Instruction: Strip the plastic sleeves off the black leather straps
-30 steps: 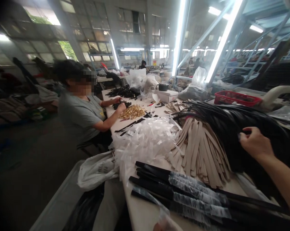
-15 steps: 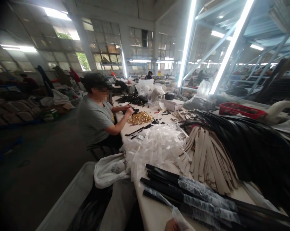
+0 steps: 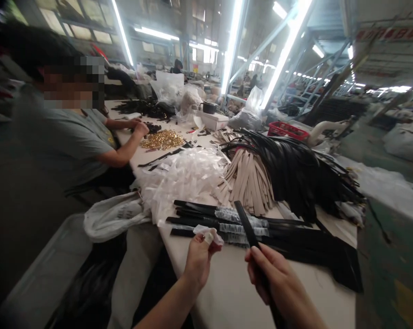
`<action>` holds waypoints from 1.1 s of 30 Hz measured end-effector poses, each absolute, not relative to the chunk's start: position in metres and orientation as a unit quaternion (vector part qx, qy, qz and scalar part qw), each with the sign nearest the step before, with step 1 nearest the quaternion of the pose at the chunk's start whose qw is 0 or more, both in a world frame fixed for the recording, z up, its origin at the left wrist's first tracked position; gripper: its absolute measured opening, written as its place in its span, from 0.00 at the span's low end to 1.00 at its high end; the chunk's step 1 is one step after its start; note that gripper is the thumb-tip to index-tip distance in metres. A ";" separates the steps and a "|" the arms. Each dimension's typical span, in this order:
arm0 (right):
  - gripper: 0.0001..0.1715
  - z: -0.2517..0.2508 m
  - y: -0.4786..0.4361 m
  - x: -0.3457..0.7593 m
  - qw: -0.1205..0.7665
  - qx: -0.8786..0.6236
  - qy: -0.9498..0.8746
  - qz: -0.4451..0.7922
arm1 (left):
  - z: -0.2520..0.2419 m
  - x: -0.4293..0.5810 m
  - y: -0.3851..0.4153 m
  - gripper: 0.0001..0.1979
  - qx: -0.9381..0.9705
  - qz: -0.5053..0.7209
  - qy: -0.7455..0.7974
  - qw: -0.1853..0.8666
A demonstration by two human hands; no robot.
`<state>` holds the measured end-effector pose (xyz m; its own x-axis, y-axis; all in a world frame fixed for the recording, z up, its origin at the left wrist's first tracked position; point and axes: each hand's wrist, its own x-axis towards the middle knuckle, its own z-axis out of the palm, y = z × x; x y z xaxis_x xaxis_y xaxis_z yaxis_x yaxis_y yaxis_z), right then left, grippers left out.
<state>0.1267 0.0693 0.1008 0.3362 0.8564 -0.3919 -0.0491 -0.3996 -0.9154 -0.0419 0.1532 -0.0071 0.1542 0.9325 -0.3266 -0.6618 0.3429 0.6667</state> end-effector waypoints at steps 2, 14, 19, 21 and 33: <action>0.27 0.079 0.080 0.095 0.480 -0.645 -0.271 0.530 | -0.001 -0.044 0.155 0.17 0.203 0.548 0.376 0.719; 0.30 0.055 0.073 0.049 0.477 -0.545 -0.327 0.607 | 0.004 -0.060 0.168 0.18 0.152 0.586 0.416 0.679; 0.35 0.049 0.051 0.045 0.396 -0.556 -0.330 0.653 | 0.010 -0.064 0.182 0.19 0.119 0.599 0.416 0.673; 0.37 0.046 0.048 0.043 0.384 -0.561 -0.335 0.653 | 0.011 -0.063 0.185 0.19 0.128 0.601 0.415 0.671; 0.43 0.042 0.052 0.041 0.315 -0.582 -0.339 0.669 | 0.009 -0.059 0.190 0.16 0.174 0.593 0.385 0.686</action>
